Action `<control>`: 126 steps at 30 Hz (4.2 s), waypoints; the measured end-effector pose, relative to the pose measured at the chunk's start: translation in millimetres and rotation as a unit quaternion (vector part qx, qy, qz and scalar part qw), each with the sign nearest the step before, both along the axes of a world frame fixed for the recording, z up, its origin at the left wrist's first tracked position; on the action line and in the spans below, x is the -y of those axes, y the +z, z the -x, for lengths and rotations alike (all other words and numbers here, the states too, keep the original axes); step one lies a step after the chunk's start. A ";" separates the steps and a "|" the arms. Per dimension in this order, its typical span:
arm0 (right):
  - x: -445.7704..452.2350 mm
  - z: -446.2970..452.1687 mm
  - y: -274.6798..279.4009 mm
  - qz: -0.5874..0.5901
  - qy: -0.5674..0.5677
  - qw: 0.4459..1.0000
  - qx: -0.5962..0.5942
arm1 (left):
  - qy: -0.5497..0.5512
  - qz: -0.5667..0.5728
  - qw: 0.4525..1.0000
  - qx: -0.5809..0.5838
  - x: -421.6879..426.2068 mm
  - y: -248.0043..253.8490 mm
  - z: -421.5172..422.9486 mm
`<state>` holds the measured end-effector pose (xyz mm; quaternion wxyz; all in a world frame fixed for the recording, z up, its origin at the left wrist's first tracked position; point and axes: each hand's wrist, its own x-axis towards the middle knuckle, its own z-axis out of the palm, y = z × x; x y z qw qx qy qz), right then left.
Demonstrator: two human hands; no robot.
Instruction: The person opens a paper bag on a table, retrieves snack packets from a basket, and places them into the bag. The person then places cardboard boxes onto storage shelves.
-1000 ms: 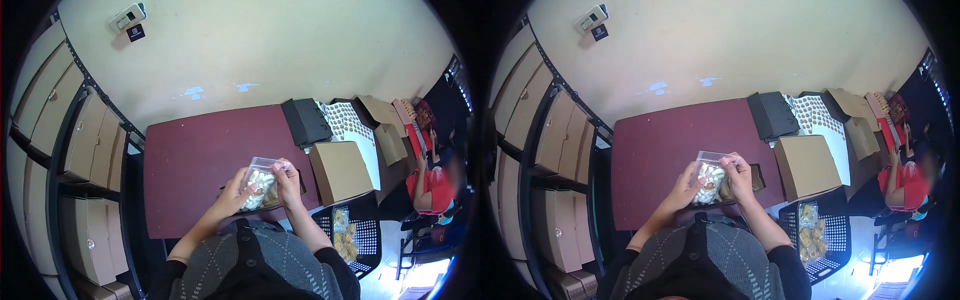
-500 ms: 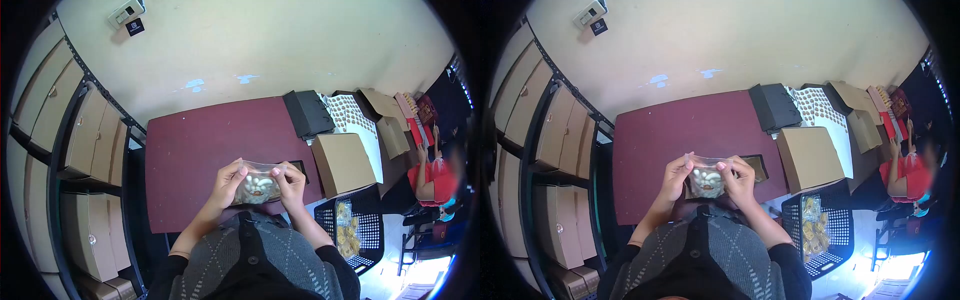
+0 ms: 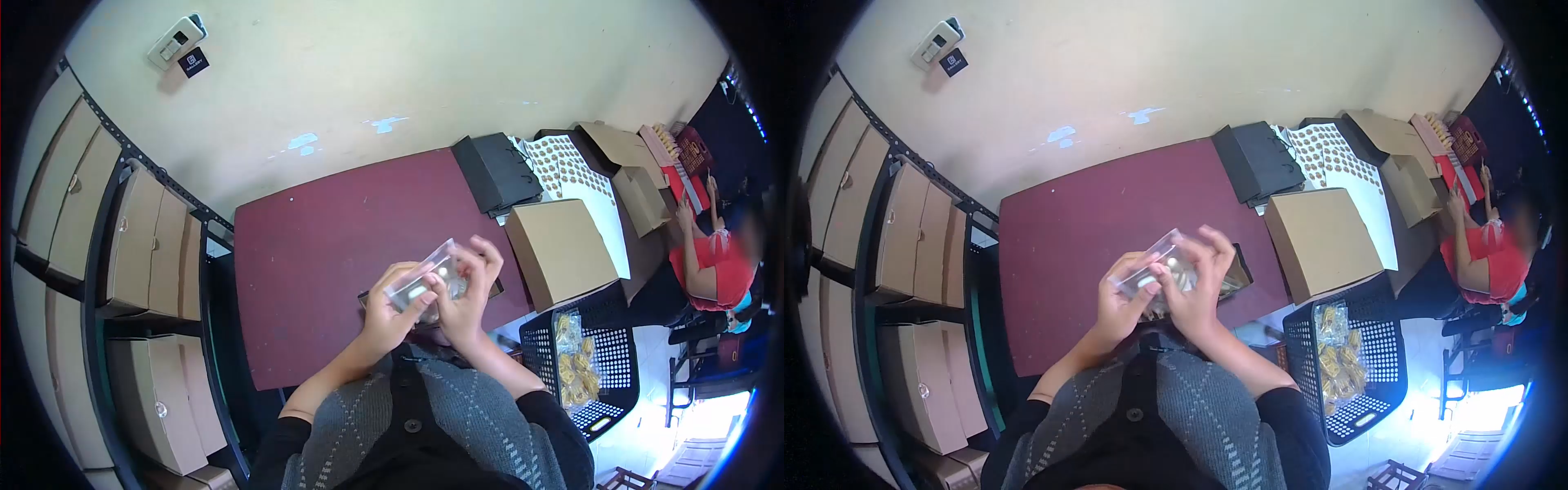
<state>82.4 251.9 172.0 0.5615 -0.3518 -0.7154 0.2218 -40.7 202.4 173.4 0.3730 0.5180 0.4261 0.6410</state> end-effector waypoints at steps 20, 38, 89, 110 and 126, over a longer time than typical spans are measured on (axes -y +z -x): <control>-52.1 -104.3 15.9 0.235 0.092 0.967 -0.010 | 0.017 0.003 0.962 -0.273 -27.2 0.8 12.3; -42.0 -117.6 -36.1 0.238 -0.042 0.962 0.129 | -0.168 0.116 0.853 -0.481 -39.4 -101.6 -75.1; -41.3 -34.7 -99.6 0.249 0.011 0.802 0.542 | 0.201 0.130 0.876 -0.418 33.9 -90.0 51.0; -4.7 8.1 -77.2 0.039 0.293 0.866 0.403 | 0.095 0.193 0.957 -0.195 61.8 -107.7 55.1; -87.5 -152.1 -101.0 0.263 0.160 0.928 0.209 | 0.106 0.176 0.950 -0.233 57.5 -148.7 58.0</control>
